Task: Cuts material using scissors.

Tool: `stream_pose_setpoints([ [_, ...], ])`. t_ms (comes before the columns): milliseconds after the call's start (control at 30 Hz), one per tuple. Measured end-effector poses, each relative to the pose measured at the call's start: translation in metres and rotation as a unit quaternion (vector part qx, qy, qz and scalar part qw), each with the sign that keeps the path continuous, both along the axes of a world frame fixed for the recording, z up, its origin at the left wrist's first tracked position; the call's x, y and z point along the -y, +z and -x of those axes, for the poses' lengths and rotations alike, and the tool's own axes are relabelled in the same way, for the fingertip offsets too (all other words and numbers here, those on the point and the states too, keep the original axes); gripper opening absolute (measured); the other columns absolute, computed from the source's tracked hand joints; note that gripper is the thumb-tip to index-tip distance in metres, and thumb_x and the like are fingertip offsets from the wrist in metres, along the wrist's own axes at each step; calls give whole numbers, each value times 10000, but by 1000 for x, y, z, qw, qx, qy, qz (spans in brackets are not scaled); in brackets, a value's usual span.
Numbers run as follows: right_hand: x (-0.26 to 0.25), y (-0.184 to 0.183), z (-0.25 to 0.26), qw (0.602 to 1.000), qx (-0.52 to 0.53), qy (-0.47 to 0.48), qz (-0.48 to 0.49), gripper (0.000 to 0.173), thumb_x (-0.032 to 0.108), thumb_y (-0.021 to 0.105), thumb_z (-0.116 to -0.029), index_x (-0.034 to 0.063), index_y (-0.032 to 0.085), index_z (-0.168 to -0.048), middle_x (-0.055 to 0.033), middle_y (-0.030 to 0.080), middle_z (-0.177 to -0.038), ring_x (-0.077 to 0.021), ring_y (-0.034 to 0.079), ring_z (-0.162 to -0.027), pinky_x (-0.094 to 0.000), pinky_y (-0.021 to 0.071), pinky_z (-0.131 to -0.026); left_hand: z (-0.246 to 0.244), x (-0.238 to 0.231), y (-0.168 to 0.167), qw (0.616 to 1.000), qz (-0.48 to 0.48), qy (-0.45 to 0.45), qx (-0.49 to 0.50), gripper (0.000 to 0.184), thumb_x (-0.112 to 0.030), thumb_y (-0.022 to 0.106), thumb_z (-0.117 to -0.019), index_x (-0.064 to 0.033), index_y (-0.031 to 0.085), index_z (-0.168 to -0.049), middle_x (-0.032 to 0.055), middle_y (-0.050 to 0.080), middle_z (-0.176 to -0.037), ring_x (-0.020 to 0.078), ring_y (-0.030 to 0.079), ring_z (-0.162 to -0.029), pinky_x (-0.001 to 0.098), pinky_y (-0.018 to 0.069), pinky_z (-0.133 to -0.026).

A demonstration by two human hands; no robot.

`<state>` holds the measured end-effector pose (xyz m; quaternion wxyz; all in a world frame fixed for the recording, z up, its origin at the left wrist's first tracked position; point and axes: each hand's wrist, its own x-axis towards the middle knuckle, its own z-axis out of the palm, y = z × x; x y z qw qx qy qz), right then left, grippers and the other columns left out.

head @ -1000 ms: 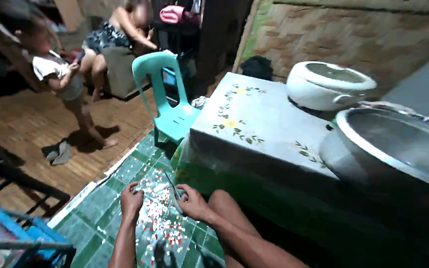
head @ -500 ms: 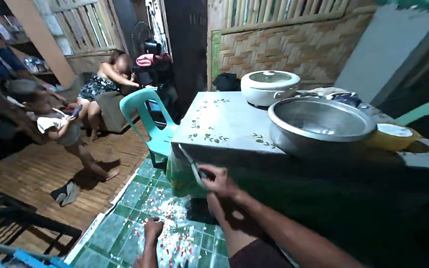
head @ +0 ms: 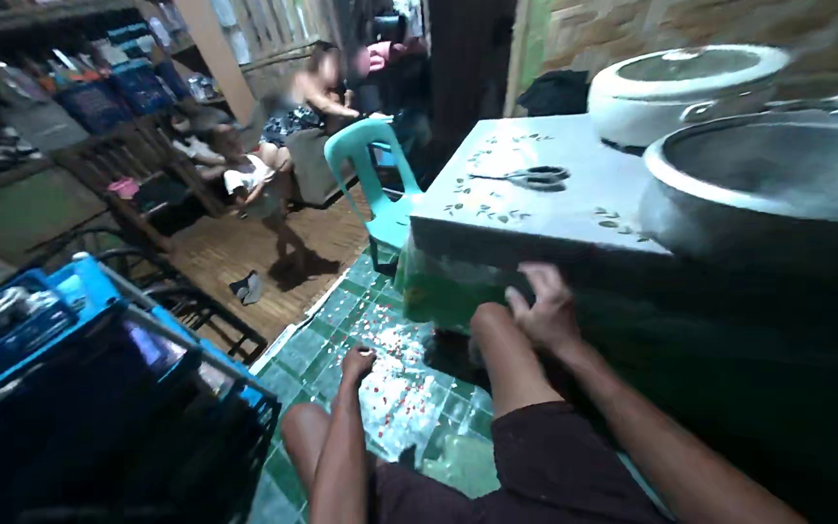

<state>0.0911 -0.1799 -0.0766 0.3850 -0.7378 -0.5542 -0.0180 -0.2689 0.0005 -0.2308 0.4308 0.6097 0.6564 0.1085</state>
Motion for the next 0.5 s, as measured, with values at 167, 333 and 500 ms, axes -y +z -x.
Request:
stream_pose_setpoints([
  [167, 26, -85, 45, 949, 173, 197, 178, 436, 417, 653, -940, 152, 706, -1282, -123, 671, -1311, -333, 590, -1286, -592, 340, -1176, 17, 3, 4, 993, -4, 87, 83, 381, -283, 682, -980, -80, 655, -1301, 178, 703, -1113, 269, 698, -881, 459, 585, -794],
  [333, 19, -83, 29, 941, 150, 233, 195, 400, 385, 618, -980, 106, 723, -1247, -117, 724, -1213, -282, 645, -1225, -538, 300, -1217, 31, 13, -1, 990, 4, 119, 75, 362, -280, 677, -988, -63, 658, -1277, 177, 703, -1104, 264, 701, -871, 447, 590, -777],
  [500, 14, -85, 19, 950, 143, 220, 168, 385, 400, 604, -977, 113, 747, -1188, -101, 746, -1131, -270, 680, -1148, -528, 327, -1199, 34, 16, -4, 989, 7, 127, 77, 357, -272, 683, -986, -52, 665, -1266, 181, 706, -1099, 277, 701, -893, 461, 587, -795],
])
